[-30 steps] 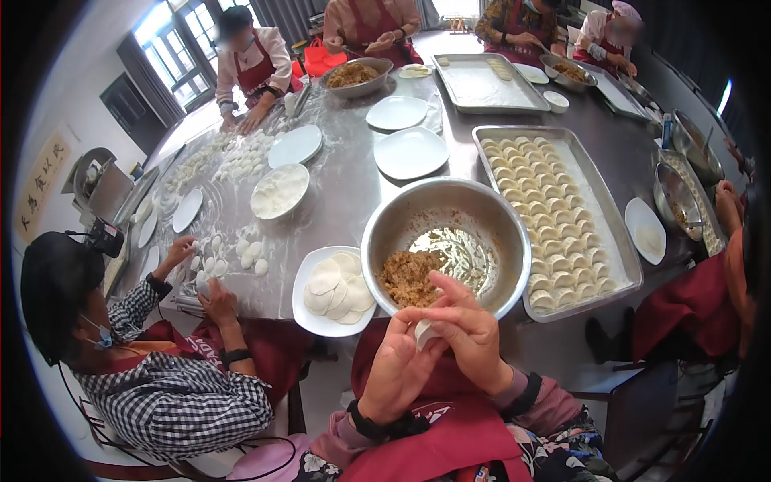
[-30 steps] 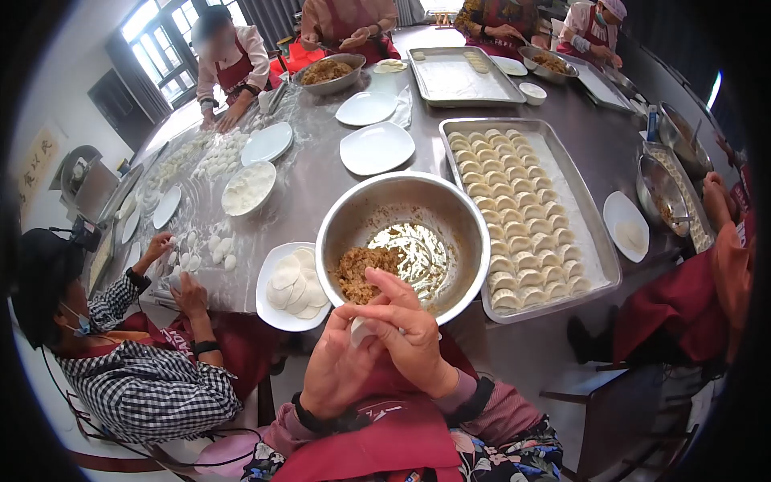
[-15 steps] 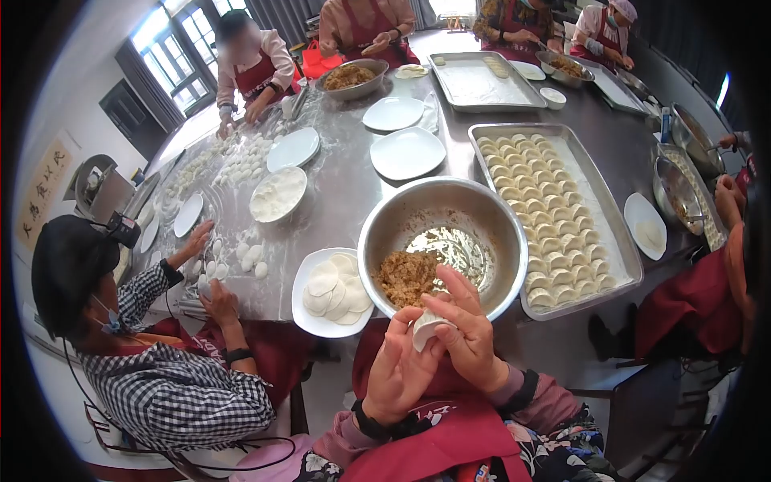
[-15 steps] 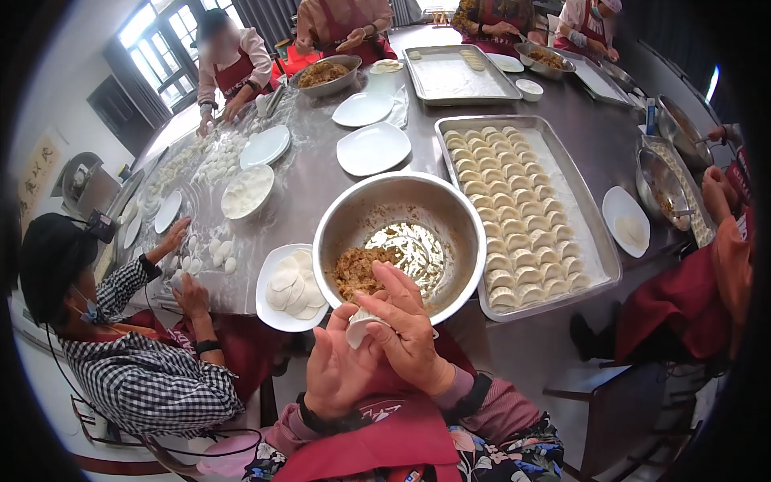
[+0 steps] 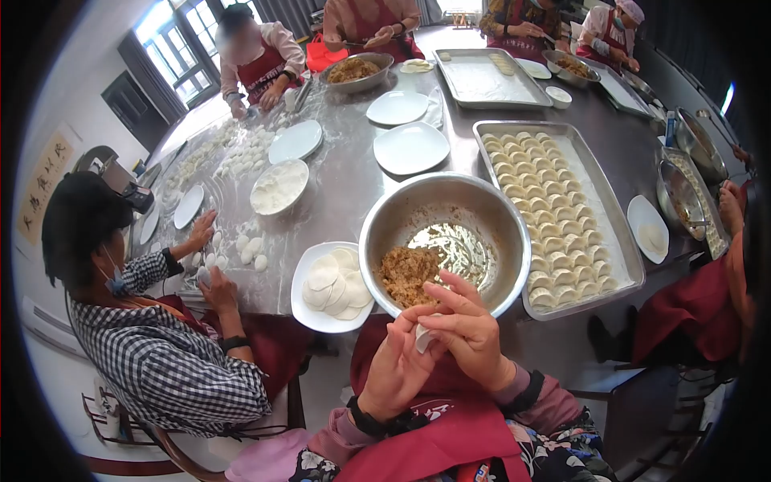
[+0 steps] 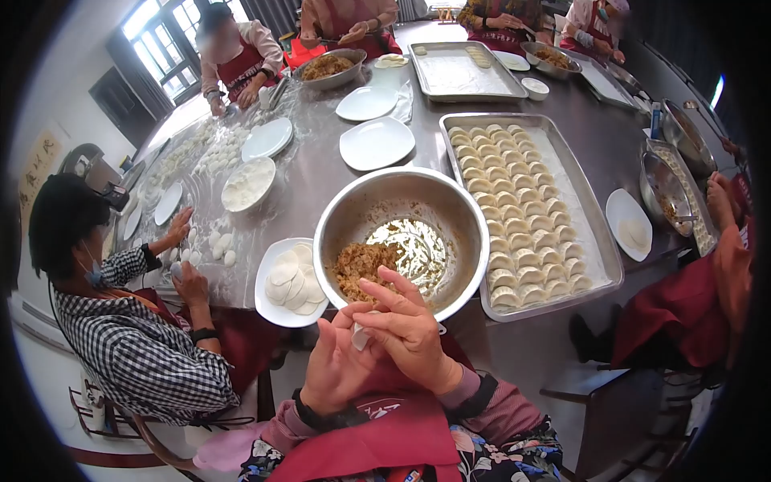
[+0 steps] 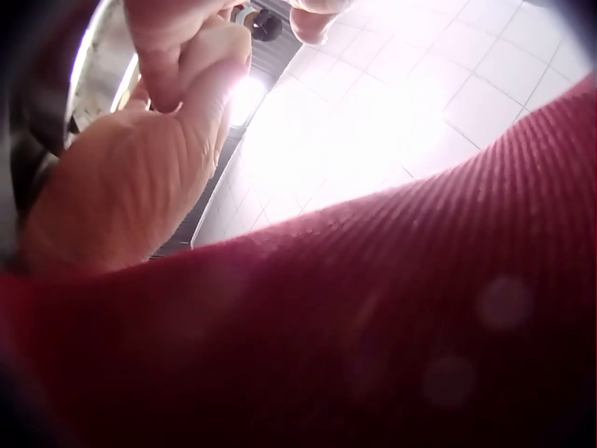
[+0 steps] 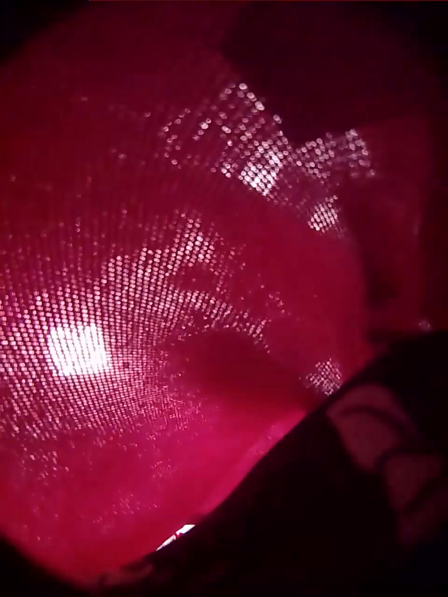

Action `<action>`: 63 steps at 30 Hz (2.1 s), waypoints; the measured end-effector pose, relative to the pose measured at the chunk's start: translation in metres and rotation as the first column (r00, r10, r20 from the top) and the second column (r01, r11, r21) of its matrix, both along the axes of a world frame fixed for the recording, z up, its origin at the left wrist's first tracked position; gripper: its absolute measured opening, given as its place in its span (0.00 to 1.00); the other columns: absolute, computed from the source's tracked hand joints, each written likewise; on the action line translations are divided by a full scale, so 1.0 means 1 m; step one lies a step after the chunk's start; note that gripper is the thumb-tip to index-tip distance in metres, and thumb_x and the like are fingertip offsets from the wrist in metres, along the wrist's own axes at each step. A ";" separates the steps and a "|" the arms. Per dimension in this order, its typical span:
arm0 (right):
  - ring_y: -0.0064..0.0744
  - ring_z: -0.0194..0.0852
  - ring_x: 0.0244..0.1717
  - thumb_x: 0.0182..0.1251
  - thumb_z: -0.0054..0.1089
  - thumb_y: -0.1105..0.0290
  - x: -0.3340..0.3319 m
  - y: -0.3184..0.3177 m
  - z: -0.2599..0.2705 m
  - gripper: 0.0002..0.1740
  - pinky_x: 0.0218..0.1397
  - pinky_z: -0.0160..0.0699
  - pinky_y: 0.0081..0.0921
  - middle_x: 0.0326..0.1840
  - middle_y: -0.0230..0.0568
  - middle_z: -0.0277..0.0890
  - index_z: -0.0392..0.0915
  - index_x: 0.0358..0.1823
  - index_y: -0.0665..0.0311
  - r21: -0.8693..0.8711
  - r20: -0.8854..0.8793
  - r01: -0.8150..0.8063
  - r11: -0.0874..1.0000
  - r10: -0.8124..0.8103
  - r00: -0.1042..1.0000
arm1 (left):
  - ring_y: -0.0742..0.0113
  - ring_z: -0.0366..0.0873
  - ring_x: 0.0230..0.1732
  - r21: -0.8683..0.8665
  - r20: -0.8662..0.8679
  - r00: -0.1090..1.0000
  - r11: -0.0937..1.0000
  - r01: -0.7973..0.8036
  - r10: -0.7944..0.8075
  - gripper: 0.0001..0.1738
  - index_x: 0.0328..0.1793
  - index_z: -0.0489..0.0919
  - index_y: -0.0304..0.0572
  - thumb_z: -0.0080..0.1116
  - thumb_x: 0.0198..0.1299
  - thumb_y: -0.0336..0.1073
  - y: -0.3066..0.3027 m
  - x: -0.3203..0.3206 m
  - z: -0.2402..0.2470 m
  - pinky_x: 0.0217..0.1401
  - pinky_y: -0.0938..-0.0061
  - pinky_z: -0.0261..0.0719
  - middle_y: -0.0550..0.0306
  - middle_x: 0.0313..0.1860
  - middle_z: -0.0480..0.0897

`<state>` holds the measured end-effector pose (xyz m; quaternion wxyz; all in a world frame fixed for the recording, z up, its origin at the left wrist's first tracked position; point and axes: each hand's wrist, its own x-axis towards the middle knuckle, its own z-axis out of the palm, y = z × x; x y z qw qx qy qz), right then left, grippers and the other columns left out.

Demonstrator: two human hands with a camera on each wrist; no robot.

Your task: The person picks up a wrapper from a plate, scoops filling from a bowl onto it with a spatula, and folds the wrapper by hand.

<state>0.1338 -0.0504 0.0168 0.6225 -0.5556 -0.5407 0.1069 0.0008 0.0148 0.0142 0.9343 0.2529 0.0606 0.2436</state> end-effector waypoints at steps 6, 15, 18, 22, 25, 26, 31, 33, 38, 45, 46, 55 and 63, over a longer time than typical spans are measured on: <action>0.48 0.60 0.69 0.52 0.65 0.77 0.002 -0.001 0.001 0.10 0.68 0.62 0.38 0.61 0.41 0.74 0.86 0.37 0.59 0.000 0.029 -0.050 0.999 0.050 0.998 | 0.66 0.65 0.65 0.027 -0.085 0.996 0.999 0.041 -0.038 0.35 0.69 0.60 0.35 0.42 0.69 0.58 0.004 -0.005 0.003 0.69 0.65 0.62 0.53 0.65 0.66; 0.51 0.56 0.71 0.48 0.68 0.75 0.010 0.001 0.001 0.11 0.69 0.59 0.41 0.66 0.40 0.69 0.86 0.36 0.56 -0.106 0.142 -0.146 0.984 0.161 0.977 | 0.66 0.66 0.64 0.060 -0.195 0.967 0.982 0.181 -0.166 0.37 0.70 0.59 0.31 0.36 0.70 0.59 0.014 -0.009 0.012 0.66 0.67 0.65 0.51 0.64 0.68; 0.51 0.57 0.70 0.46 0.69 0.74 0.007 0.004 0.012 0.10 0.68 0.60 0.41 0.64 0.40 0.71 0.86 0.33 0.54 -0.145 0.168 -0.163 0.976 0.187 0.968 | 0.65 0.66 0.64 0.097 -0.222 0.952 0.967 0.235 -0.209 0.41 0.70 0.58 0.29 0.34 0.69 0.62 0.020 -0.008 0.013 0.67 0.67 0.64 0.51 0.63 0.68; 0.50 0.59 0.68 0.43 0.71 0.72 0.016 0.007 0.009 0.08 0.67 0.62 0.42 0.63 0.40 0.71 0.84 0.28 0.54 -0.143 0.309 -0.205 0.968 0.241 0.920 | 0.63 0.67 0.64 0.099 -0.226 0.943 0.957 0.272 -0.244 0.42 0.68 0.59 0.26 0.36 0.68 0.62 0.019 -0.007 0.014 0.67 0.66 0.64 0.48 0.62 0.69; 0.50 0.59 0.68 0.43 0.71 0.72 0.014 0.005 0.009 0.08 0.66 0.62 0.42 0.63 0.40 0.70 0.84 0.28 0.54 -0.149 0.292 -0.216 0.965 0.251 0.923 | 0.64 0.70 0.62 -0.008 -0.172 0.944 0.959 0.284 -0.281 0.35 0.67 0.62 0.26 0.38 0.72 0.55 0.020 -0.008 0.000 0.65 0.69 0.69 0.48 0.62 0.70; 0.50 0.59 0.69 0.45 0.70 0.71 0.012 0.006 0.008 0.06 0.65 0.62 0.43 0.63 0.40 0.70 0.83 0.27 0.54 -0.134 0.260 -0.209 0.969 0.238 0.936 | 0.64 0.70 0.62 -0.002 -0.172 0.945 0.960 0.282 -0.278 0.35 0.67 0.62 0.26 0.38 0.72 0.55 0.021 -0.008 0.001 0.65 0.69 0.69 0.48 0.62 0.70; 0.49 0.59 0.69 0.47 0.68 0.71 0.018 0.004 0.007 0.04 0.66 0.60 0.44 0.64 0.39 0.70 0.82 0.26 0.54 -0.148 0.347 -0.273 0.951 0.308 0.886 | 0.61 0.71 0.61 0.014 -0.209 0.932 0.952 0.307 -0.297 0.42 0.68 0.59 0.24 0.40 0.67 0.62 0.018 -0.006 0.000 0.65 0.69 0.67 0.45 0.60 0.71; 0.49 0.58 0.69 0.47 0.68 0.71 0.020 0.008 0.008 0.04 0.66 0.59 0.44 0.64 0.39 0.70 0.82 0.26 0.54 -0.134 0.411 -0.290 0.947 0.320 0.854 | 0.61 0.70 0.62 -0.003 -0.217 0.930 0.953 0.304 -0.297 0.42 0.68 0.59 0.24 0.40 0.67 0.62 0.020 -0.007 -0.004 0.66 0.69 0.67 0.45 0.61 0.70; 0.49 0.61 0.68 0.47 0.64 0.70 0.011 0.004 0.015 0.04 0.66 0.58 0.48 0.62 0.40 0.71 0.80 0.26 0.56 -0.174 0.512 -0.216 0.961 0.275 0.814 | 0.62 0.66 0.66 -0.049 -0.189 0.936 0.955 0.292 -0.296 0.40 0.70 0.57 0.28 0.41 0.68 0.59 0.020 -0.005 -0.005 0.67 0.68 0.66 0.47 0.65 0.66; 0.48 0.64 0.66 0.45 0.60 0.71 0.011 0.007 0.016 0.03 0.65 0.60 0.53 0.59 0.42 0.72 0.79 0.25 0.59 -0.179 0.631 -0.246 0.953 0.303 0.714 | 0.65 0.66 0.66 -0.114 -0.210 0.934 0.956 0.270 -0.289 0.32 0.71 0.56 0.35 0.39 0.71 0.52 0.019 -0.009 -0.008 0.67 0.70 0.67 0.51 0.67 0.65; 0.48 0.64 0.66 0.45 0.60 0.71 0.013 0.007 0.013 0.03 0.65 0.60 0.53 0.59 0.42 0.72 0.79 0.25 0.59 -0.172 0.635 -0.242 0.955 0.295 0.714 | 0.67 0.69 0.63 -0.145 -0.214 0.935 0.955 0.257 -0.284 0.30 0.71 0.58 0.34 0.38 0.73 0.50 0.019 -0.008 -0.007 0.64 0.72 0.70 0.51 0.65 0.67; 0.49 0.64 0.66 0.49 0.66 0.76 0.017 -0.001 -0.001 0.07 0.67 0.63 0.39 0.61 0.44 0.73 0.83 0.32 0.61 -0.110 0.166 -0.252 0.961 0.268 0.949 | 0.68 0.70 0.60 -0.060 -0.113 0.950 0.956 0.286 -0.291 0.34 0.68 0.62 0.32 0.38 0.71 0.57 0.022 -0.005 -0.001 0.63 0.69 0.70 0.53 0.61 0.70; 0.47 0.62 0.68 0.56 0.63 0.75 0.010 -0.006 -0.009 0.11 0.68 0.62 0.38 0.62 0.44 0.73 0.84 0.42 0.62 -0.028 -0.040 -0.170 0.985 0.169 0.985 | 0.67 0.67 0.63 -0.104 -0.076 0.973 0.972 0.209 -0.217 0.37 0.70 0.59 0.32 0.37 0.70 0.59 0.016 0.001 0.011 0.69 0.66 0.63 0.52 0.64 0.68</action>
